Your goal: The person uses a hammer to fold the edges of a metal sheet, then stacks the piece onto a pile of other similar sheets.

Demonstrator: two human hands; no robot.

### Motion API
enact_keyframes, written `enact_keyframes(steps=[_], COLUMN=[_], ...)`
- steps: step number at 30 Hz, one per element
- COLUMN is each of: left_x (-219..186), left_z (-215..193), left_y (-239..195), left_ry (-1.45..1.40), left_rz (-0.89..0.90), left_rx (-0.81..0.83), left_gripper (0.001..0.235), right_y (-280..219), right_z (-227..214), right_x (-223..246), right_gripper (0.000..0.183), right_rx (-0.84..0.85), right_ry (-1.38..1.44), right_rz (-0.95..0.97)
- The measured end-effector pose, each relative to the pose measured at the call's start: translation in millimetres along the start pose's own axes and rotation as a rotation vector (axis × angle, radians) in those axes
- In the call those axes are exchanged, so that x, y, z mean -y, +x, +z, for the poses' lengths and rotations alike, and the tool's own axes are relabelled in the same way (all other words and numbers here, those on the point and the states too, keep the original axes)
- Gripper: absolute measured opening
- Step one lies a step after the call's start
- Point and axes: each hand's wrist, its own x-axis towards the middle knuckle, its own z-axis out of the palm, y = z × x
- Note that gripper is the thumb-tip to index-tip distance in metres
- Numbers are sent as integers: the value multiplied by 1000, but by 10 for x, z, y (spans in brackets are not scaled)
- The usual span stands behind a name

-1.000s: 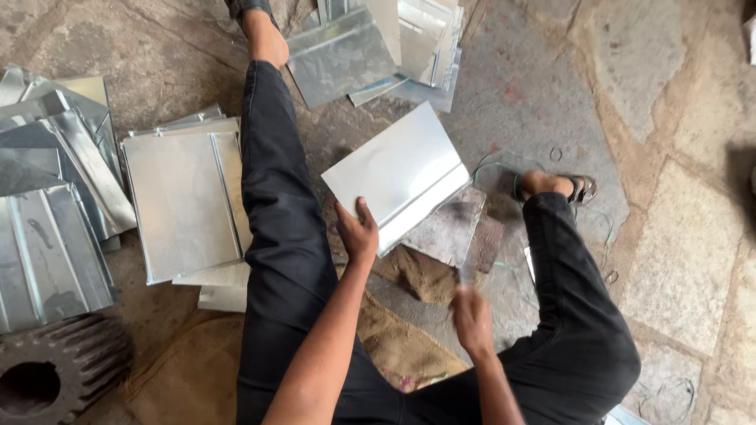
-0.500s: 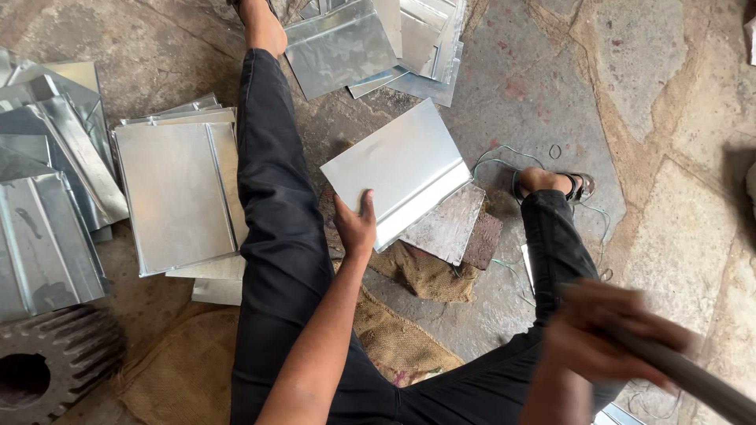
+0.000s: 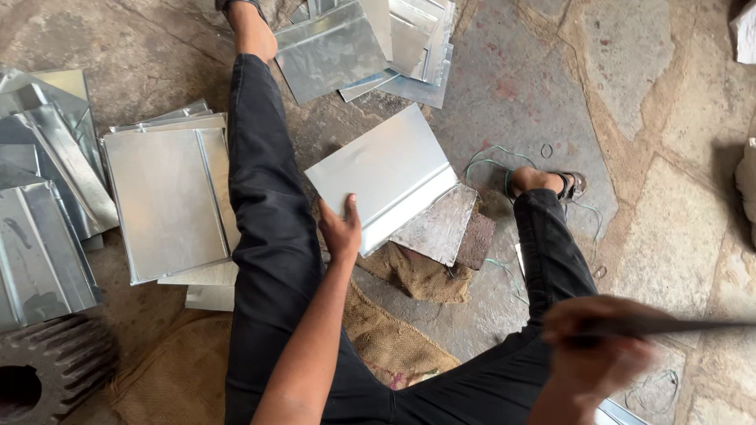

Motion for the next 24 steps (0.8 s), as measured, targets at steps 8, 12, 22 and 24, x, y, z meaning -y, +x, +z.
enact_keyframes(steps=[8,12,22,24], left_x=[138,84,45,65], left_z=[-56,18,-66,-77], left_y=[-4,73,41,7], left_ry=[14,18,-10,-11], left_rz=[144,260,202,215], left_rx=[-52,-71,-31,-36], left_gripper=[60,55,57,54], right_y=[-133,-470,278,382], right_z=[549,644,-268,-187], right_x=[-908,-1192,-216,-500], right_gripper=[45,35,63,60], right_rx=[261,550,174,109], right_ry=[-11,-324,406,381], right_rz=[-599,267,-454,-657])
